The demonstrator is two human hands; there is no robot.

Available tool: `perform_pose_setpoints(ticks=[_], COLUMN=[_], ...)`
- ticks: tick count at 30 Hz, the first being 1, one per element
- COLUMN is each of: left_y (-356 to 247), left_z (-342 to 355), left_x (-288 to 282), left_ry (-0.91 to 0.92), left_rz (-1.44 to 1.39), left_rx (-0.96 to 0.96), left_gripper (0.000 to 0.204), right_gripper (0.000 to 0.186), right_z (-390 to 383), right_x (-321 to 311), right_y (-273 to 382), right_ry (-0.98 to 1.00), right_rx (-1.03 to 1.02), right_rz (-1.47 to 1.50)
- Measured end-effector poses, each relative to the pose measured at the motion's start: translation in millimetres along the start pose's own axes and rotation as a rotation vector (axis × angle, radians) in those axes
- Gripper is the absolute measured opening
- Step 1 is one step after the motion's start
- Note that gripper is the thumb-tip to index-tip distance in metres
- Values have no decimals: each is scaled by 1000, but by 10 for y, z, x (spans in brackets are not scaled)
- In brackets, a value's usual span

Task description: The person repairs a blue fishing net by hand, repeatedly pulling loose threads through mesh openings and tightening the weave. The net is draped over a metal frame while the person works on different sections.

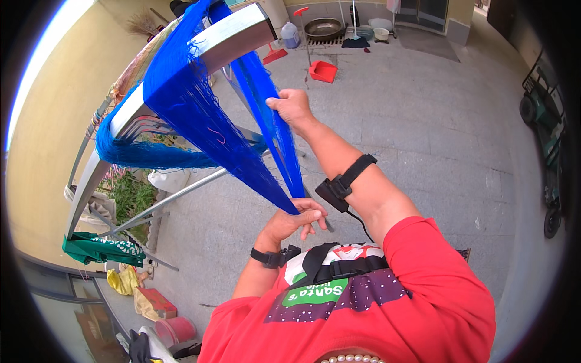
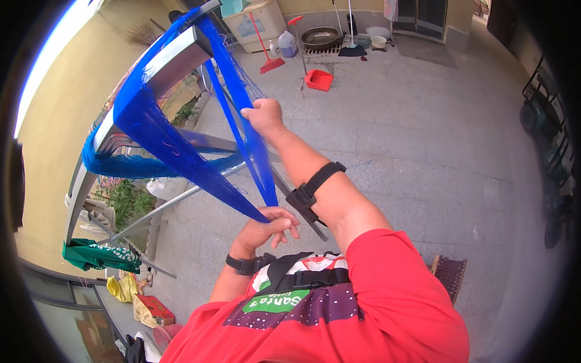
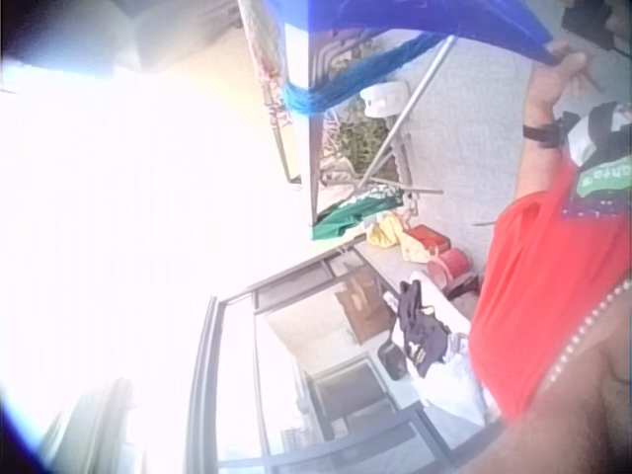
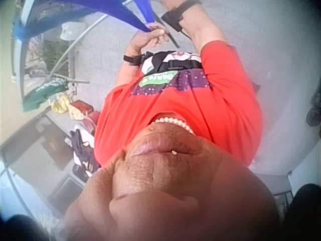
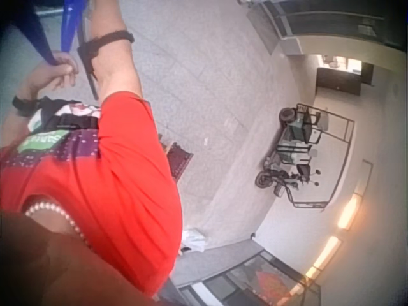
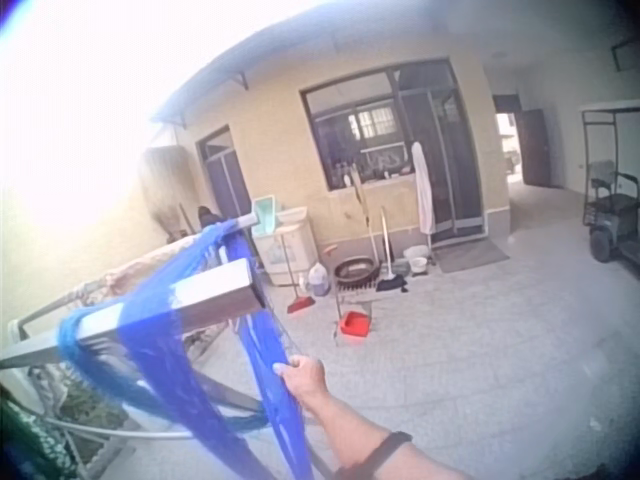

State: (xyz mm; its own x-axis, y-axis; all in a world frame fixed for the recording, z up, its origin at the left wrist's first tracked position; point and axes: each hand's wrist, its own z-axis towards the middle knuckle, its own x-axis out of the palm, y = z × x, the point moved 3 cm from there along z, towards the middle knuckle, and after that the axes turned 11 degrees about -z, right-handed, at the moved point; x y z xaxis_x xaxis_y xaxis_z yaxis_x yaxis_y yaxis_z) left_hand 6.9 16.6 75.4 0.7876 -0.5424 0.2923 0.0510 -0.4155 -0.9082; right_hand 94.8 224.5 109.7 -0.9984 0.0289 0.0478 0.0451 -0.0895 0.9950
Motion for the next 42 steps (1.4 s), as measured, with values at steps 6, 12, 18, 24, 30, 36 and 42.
perform_pose_setpoints(ticks=[6, 12, 18, 24, 30, 36, 42], left_y=[20, 29, 42, 48, 37, 23, 48], left_z=[-7, -38, -67, -55, -40, -58, -91], left_x=[-70, -106, -98, -98, -82, -65, -35], left_ry=[-40, -52, -32, -12, -19, -49, -88], left_rz=[10, -22, -59, -96, -90, -38, -82], left_rx=[32, 58, 62, 31, 15, 41, 57], left_gripper=[27, 32, 32, 24, 24, 24, 24], right_gripper=[14, 16, 19, 24, 24, 26, 30], right_z=[86, 75, 46, 39, 33, 14, -10], right_x=[-318, -499, -519, -529, -593, -659, -699], right_y=[-161, -175, -180, -224, -222, -198, -171], right_ry=[-153, -168, -155, -138, -130, -164, -193], right_rx=[41, 95, 93, 88, 87, 92, 68], right_rz=[54, 88, 91, 120, 133, 123, 80])
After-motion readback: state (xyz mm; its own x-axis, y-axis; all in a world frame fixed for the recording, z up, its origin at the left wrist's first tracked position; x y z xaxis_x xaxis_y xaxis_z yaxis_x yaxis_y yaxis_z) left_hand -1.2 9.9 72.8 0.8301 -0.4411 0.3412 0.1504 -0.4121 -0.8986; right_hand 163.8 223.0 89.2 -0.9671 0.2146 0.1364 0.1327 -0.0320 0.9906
